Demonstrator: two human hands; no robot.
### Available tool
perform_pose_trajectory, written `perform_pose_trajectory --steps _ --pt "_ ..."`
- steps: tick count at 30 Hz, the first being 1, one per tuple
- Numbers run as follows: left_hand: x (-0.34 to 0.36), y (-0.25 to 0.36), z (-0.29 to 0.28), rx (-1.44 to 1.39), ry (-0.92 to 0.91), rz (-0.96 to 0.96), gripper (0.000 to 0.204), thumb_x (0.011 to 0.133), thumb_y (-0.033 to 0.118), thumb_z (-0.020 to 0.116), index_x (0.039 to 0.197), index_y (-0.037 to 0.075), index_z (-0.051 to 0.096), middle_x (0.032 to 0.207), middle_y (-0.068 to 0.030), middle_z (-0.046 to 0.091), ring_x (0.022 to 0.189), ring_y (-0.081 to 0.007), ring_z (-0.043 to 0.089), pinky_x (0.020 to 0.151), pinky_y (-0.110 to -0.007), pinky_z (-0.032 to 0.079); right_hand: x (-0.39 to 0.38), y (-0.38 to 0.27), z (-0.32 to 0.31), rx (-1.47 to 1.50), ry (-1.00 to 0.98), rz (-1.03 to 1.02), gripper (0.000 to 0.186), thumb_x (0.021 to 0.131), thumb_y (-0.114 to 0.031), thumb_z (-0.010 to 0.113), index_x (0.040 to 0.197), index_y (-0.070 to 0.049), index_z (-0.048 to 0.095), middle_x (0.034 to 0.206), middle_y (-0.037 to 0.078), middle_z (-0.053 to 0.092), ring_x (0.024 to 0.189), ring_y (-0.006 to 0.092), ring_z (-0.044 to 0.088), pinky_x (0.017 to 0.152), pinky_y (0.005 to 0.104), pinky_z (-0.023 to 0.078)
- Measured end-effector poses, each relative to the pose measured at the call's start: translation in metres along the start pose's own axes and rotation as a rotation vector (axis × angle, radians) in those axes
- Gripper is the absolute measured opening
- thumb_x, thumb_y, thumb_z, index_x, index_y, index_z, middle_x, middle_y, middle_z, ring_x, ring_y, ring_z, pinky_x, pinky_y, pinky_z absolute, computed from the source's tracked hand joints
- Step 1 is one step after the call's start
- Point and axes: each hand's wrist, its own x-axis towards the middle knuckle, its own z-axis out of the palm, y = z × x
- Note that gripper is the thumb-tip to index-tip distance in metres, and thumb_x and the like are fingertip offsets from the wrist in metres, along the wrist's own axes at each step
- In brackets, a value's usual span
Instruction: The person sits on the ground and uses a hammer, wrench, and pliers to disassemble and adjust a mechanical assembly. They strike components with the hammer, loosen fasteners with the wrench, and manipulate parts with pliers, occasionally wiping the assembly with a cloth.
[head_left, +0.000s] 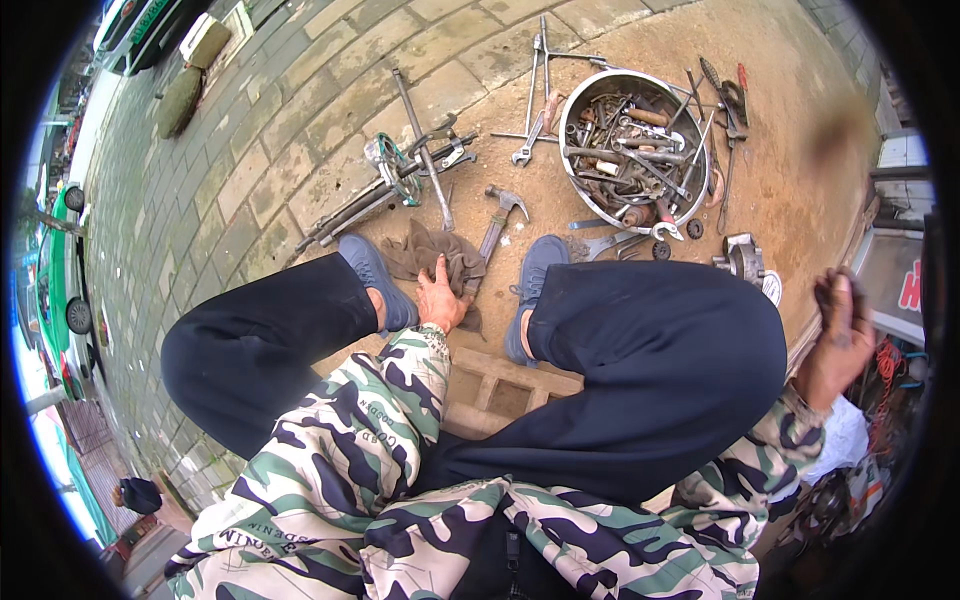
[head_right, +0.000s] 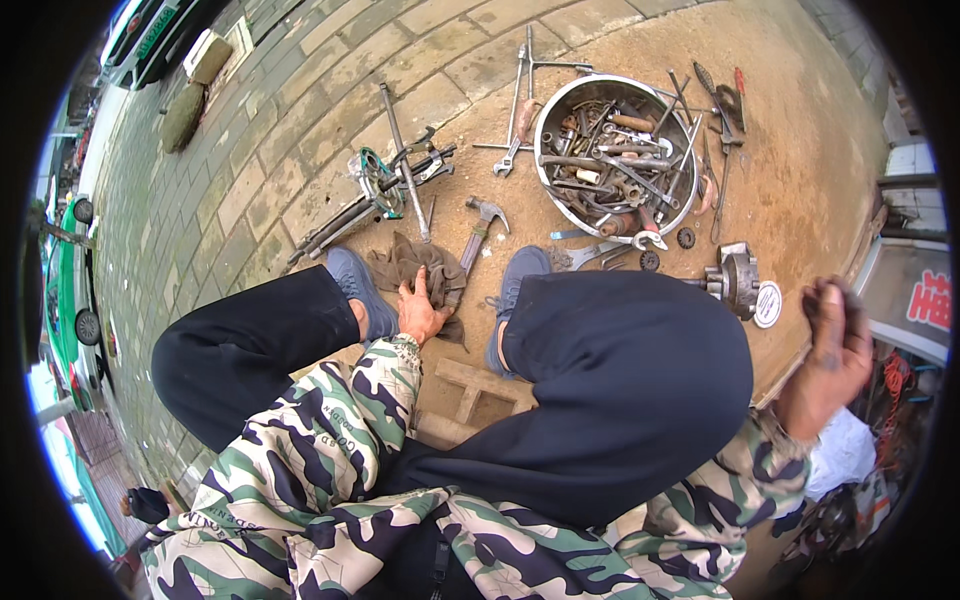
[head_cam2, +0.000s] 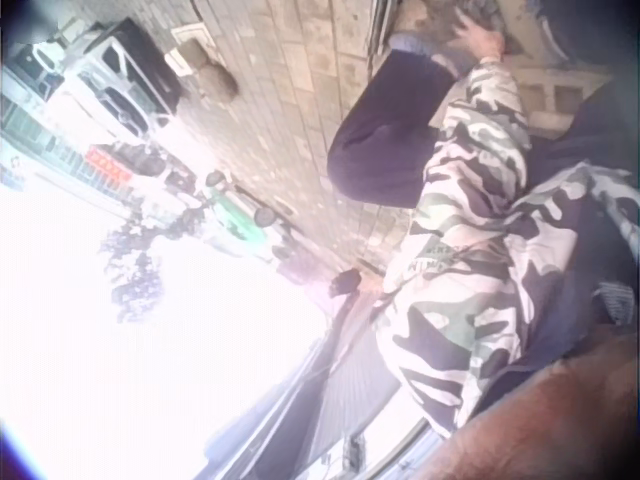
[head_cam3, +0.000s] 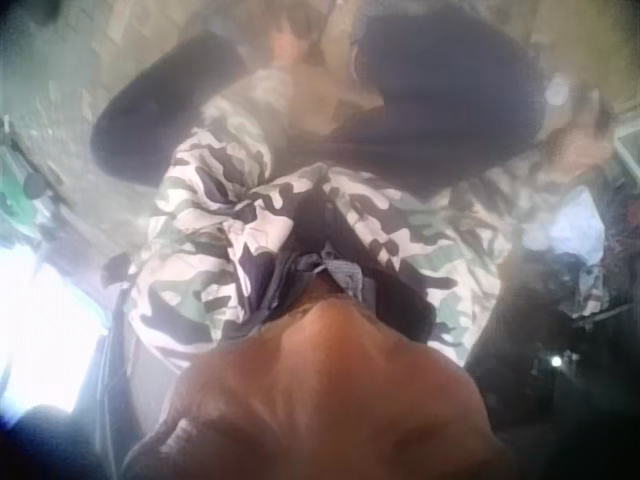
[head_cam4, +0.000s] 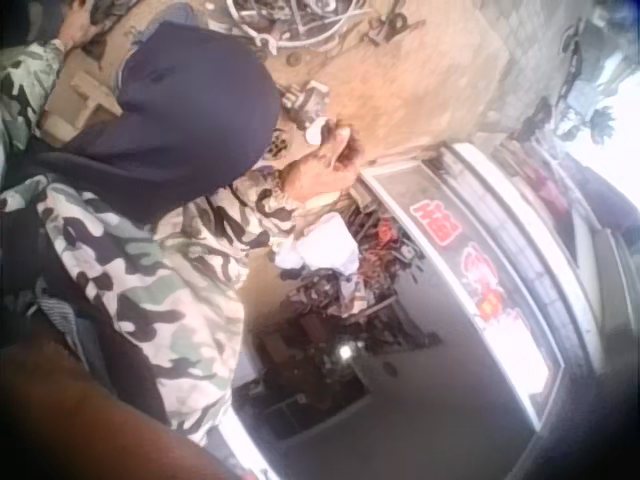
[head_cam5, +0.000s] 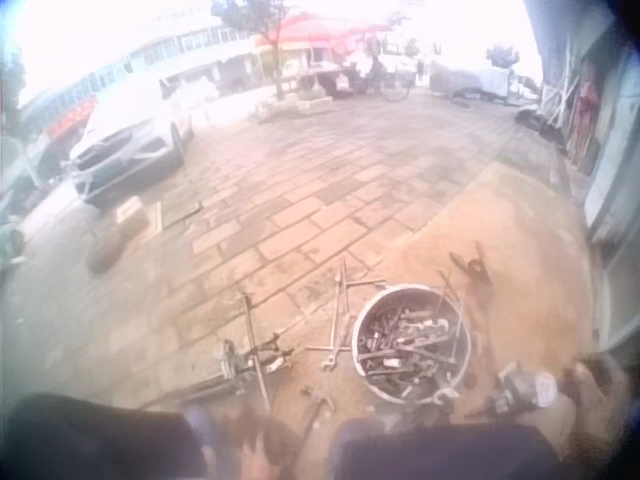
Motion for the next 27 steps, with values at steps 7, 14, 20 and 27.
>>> perform_pose_trajectory --steps 7,14,20,27 --pt "0.009 0.000 -0.049 -0.135 -0.016 -0.202 0.064 0.071 0.036 0.076 0.125 0.003 0.063 0.114 -0.0232 0.068 0.113 -0.0368 0.062 0.094 -0.040 0.050 -0.064 -0.156 0.092 0.011 -0.188 -0.513 0.025 0.098 -0.012 0.056 0.109 0.008 0.064 0.102 0.015 0.069 0.094 0.0202 0.066 0.091 0.0330 0.052" --pt "-0.012 0.030 -0.145 -1.220 -0.518 0.014 0.031 0.085 0.021 0.066 0.102 -0.006 0.064 0.091 -0.0081 0.069 0.081 -0.0152 0.067 0.073 -0.029 0.053 -0.129 -0.030 0.239 0.228 -0.683 0.107 0.051 0.096 -0.042 0.059 0.112 0.006 0.063 0.100 0.016 0.068 0.096 0.0232 0.063 0.090 0.0341 0.047" --pt "-0.072 0.102 -0.136 -1.692 -0.289 0.194 0.059 0.085 0.017 0.070 0.132 -0.008 0.046 0.117 -0.0131 0.062 0.104 -0.0200 0.062 0.090 -0.032 0.050 -0.177 0.057 0.288 0.371 -0.935 0.616 0.072 0.093 -0.063 0.054 0.129 -0.001 0.057 0.121 0.015 0.060 0.105 0.0235 0.060 0.096 0.0361 0.046" --pt "-0.065 0.101 -0.126 -1.257 0.302 0.402 0.051 0.091 0.032 0.061 0.119 -0.010 0.057 0.111 -0.0243 0.064 0.107 -0.0331 0.061 0.093 -0.040 0.046 -0.231 -0.003 0.258 0.838 -1.052 0.982 0.058 0.096 -0.056 0.053 0.131 -0.010 0.056 0.120 0.005 0.061 0.107 0.0198 0.060 0.094 0.0318 0.048"
